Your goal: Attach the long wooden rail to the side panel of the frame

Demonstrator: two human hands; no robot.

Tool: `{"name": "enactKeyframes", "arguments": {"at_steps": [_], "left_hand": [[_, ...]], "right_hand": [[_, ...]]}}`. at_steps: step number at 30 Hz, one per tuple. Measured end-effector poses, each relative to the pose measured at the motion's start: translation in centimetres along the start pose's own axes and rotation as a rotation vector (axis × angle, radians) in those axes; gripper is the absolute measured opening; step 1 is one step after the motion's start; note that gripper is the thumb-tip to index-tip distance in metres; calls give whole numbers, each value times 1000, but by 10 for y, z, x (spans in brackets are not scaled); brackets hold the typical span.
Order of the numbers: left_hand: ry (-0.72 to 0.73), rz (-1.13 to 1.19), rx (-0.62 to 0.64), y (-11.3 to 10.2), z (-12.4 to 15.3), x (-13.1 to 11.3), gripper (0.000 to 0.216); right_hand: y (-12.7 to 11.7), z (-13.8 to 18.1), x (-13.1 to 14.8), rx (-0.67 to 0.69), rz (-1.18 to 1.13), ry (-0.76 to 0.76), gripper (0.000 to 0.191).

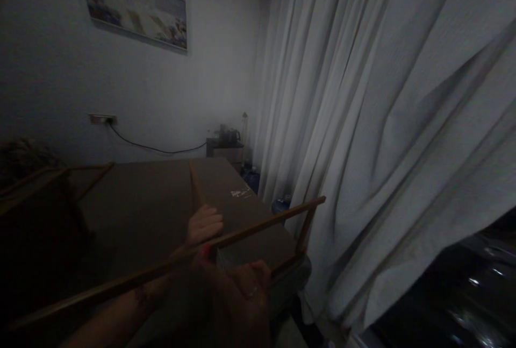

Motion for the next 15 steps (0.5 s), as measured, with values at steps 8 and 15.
{"name": "enactKeyframes", "arguments": {"at_steps": [8, 15], "left_hand": [[-134, -31, -15, -13, 1, -4, 54], [-80, -20, 18, 1, 8, 6, 47]], "right_hand": [[7, 4, 3, 52, -150, -4, 36], [-5, 13, -15, -161, -114, 150, 32]]}}
Point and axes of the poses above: each hand's wrist, its own z-axis away from the middle knuckle, its own y-axis out of the palm, x = y × z, the point moved 9 cm from there along -z, towards the middle knuckle, and after that the axes turned 6 degrees about -y, right-handed, at the moved point
